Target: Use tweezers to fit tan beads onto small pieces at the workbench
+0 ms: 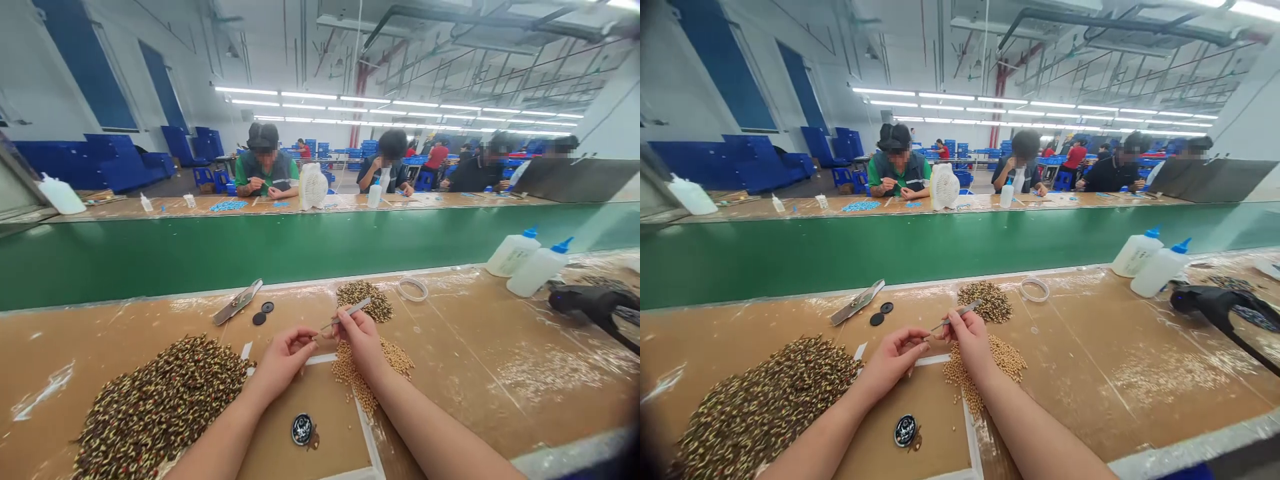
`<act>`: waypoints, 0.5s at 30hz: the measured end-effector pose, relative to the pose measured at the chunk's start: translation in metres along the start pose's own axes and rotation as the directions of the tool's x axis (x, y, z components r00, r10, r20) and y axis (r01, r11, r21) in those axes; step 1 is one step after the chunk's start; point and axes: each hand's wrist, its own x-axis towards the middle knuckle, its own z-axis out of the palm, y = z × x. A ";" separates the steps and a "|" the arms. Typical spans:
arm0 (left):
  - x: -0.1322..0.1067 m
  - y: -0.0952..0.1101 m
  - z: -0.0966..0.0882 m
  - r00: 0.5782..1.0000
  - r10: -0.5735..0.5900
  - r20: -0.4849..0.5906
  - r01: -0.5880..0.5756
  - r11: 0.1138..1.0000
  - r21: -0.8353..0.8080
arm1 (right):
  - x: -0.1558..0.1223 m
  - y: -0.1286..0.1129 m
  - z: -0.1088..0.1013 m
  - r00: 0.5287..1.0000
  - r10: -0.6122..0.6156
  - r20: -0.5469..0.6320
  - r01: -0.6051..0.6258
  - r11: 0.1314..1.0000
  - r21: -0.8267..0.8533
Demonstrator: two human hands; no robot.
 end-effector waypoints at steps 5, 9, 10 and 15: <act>0.001 -0.005 -0.002 1.000 -0.020 -0.001 0.020 0.997 0.071 | 0.004 0.000 0.004 0.999 -0.017 -0.046 0.019 0.999 0.042; 0.005 -0.012 -0.003 1.000 -0.012 -0.016 0.014 0.995 0.096 | 0.009 0.000 0.007 0.999 0.008 -0.044 -0.005 0.997 0.078; 0.007 -0.014 -0.003 1.000 -0.015 -0.019 0.017 0.995 0.094 | 0.011 0.000 0.007 0.999 0.009 -0.041 -0.006 0.996 0.086; 0.012 -0.019 -0.007 0.998 -0.011 -0.057 0.016 0.996 0.085 | 0.016 0.002 0.011 0.997 0.053 -0.061 -0.046 0.994 0.102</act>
